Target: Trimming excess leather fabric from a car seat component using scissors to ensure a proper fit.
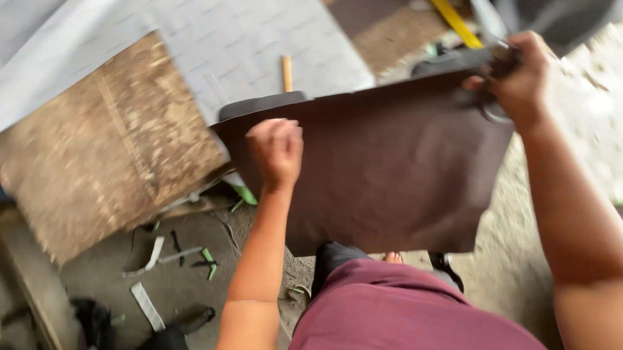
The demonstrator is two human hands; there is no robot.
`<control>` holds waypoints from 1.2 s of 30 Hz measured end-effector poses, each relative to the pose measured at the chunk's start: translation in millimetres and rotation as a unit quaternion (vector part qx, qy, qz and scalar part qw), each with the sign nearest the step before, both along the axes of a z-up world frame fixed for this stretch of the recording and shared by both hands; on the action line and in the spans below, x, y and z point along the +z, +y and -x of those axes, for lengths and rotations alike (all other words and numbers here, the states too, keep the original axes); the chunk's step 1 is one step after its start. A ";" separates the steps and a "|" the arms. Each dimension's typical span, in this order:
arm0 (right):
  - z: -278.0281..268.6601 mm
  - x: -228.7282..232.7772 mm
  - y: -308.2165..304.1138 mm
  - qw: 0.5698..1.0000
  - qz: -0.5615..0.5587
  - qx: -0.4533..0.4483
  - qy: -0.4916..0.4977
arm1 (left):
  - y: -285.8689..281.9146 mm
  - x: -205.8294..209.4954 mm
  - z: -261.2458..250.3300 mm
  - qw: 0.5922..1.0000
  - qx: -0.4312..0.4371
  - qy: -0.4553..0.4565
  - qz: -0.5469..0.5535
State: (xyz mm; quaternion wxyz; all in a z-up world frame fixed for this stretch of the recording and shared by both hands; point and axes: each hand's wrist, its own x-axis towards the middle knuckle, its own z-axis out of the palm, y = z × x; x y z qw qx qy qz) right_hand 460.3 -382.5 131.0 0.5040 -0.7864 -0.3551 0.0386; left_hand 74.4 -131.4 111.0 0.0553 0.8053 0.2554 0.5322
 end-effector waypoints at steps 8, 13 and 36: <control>26.9 -4.6 -21.2 0.993 -0.005 0.009 -0.113 | -58.3 -34.4 -65.4 0.940 -0.074 0.308 -0.131; 93.8 -61.1 -132.4 0.971 -0.061 -0.207 0.106 | -56.0 -35.1 -64.0 0.942 -0.072 0.311 -0.106; 174.4 -221.9 -337.2 0.877 0.054 -0.245 0.409 | -84.3 -9.8 -94.2 0.926 -0.016 0.371 0.071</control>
